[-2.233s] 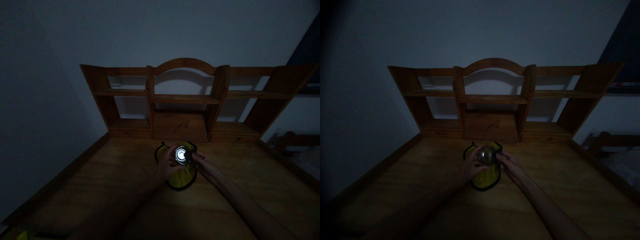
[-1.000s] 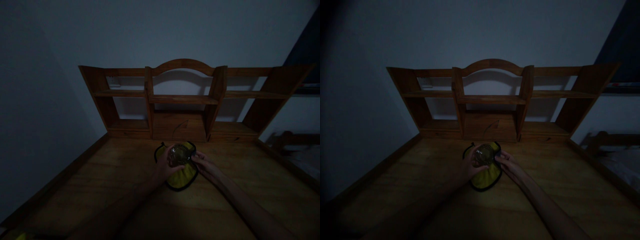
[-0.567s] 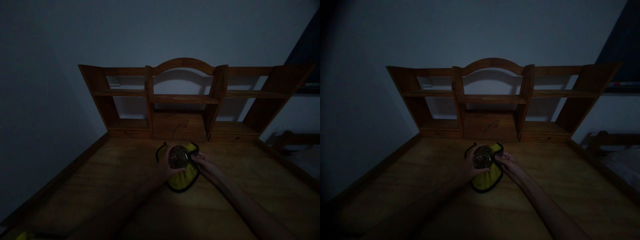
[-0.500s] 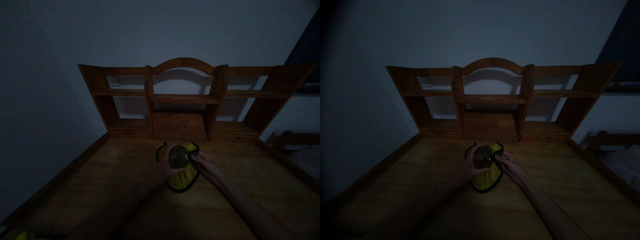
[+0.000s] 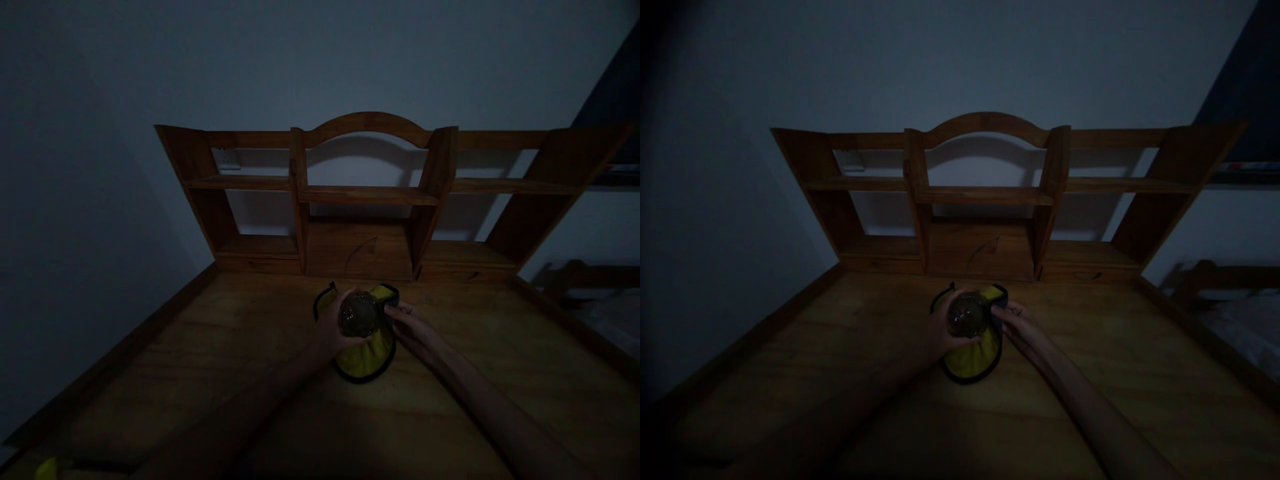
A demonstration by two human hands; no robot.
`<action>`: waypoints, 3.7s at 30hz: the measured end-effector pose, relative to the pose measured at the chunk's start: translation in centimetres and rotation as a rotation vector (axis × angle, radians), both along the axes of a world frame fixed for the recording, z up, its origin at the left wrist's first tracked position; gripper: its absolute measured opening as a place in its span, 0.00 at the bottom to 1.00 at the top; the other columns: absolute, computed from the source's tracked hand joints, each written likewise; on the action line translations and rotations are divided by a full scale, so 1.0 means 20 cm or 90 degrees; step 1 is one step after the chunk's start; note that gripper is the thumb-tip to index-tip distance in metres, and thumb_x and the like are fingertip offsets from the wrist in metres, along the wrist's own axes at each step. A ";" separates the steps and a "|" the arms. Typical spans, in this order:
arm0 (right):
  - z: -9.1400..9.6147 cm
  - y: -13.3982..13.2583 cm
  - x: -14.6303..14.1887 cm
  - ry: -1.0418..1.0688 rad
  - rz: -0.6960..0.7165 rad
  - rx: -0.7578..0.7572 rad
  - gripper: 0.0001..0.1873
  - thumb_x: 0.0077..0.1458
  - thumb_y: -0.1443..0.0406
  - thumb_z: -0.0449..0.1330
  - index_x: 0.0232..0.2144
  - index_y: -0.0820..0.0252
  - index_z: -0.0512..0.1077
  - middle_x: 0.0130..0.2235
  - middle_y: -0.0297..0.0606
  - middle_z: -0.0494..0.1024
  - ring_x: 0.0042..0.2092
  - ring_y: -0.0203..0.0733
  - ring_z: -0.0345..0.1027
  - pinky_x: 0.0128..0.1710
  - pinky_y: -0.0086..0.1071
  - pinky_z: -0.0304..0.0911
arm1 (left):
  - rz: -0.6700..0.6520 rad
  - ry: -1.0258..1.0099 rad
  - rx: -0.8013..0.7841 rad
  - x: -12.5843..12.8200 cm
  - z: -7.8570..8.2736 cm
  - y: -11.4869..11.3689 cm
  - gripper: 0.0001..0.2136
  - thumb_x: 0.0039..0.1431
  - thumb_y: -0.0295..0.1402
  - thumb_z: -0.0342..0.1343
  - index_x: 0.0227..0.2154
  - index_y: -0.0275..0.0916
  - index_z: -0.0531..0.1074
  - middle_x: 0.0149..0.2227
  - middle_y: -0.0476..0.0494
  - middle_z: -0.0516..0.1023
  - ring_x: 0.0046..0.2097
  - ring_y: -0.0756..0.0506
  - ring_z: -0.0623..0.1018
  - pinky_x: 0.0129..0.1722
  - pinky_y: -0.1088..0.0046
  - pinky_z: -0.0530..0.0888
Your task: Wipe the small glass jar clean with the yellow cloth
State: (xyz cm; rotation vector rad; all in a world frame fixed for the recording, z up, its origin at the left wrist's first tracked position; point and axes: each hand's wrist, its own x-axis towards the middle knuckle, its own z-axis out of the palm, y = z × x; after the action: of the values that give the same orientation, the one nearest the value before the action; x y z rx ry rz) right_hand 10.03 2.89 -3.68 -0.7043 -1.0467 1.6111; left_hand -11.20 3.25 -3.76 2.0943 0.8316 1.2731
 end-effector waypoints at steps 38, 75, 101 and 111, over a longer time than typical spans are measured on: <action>-0.01 -0.03 -0.06 -0.123 -0.032 0.058 0.25 0.45 0.64 0.70 0.47 0.56 0.71 0.39 0.39 0.79 0.39 0.42 0.74 0.40 0.31 0.67 | 0.089 0.025 -0.127 -0.01 -0.01 -0.03 0.35 0.43 0.44 0.67 0.54 0.41 0.60 0.49 0.41 0.73 0.50 0.39 0.74 0.50 0.59 0.72; 0.01 -0.12 -0.03 -0.518 -0.265 0.394 0.15 0.54 0.65 0.60 0.45 0.47 0.76 0.41 0.35 0.78 0.41 0.52 0.73 0.43 0.41 0.66 | 0.070 0.274 0.044 0.06 0.02 -0.12 0.42 0.46 0.38 0.65 0.62 0.52 0.48 0.59 0.42 0.60 0.56 0.35 0.67 0.50 0.57 0.72; 0.02 -0.06 -0.07 -0.448 -0.115 0.303 0.17 0.57 0.63 0.57 0.49 0.59 0.68 0.45 0.38 0.75 0.47 0.45 0.69 0.49 0.36 0.64 | 0.087 0.192 0.032 0.06 -0.02 -0.10 0.43 0.40 0.31 0.67 0.60 0.49 0.53 0.57 0.44 0.62 0.54 0.39 0.68 0.52 0.59 0.70; 0.10 -0.13 -0.04 -0.732 -0.182 0.421 0.13 0.62 0.65 0.51 0.45 0.60 0.71 0.33 0.37 0.78 0.31 0.40 0.72 0.30 0.28 0.62 | 0.057 0.232 0.028 0.05 -0.01 -0.11 0.41 0.43 0.32 0.65 0.60 0.50 0.51 0.56 0.43 0.62 0.54 0.38 0.68 0.52 0.58 0.70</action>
State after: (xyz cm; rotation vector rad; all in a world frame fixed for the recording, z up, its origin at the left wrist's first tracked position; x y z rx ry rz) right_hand 9.18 0.27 -1.65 -1.2552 -2.0279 0.4266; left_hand -10.12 1.04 -4.01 2.3881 1.0699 0.9729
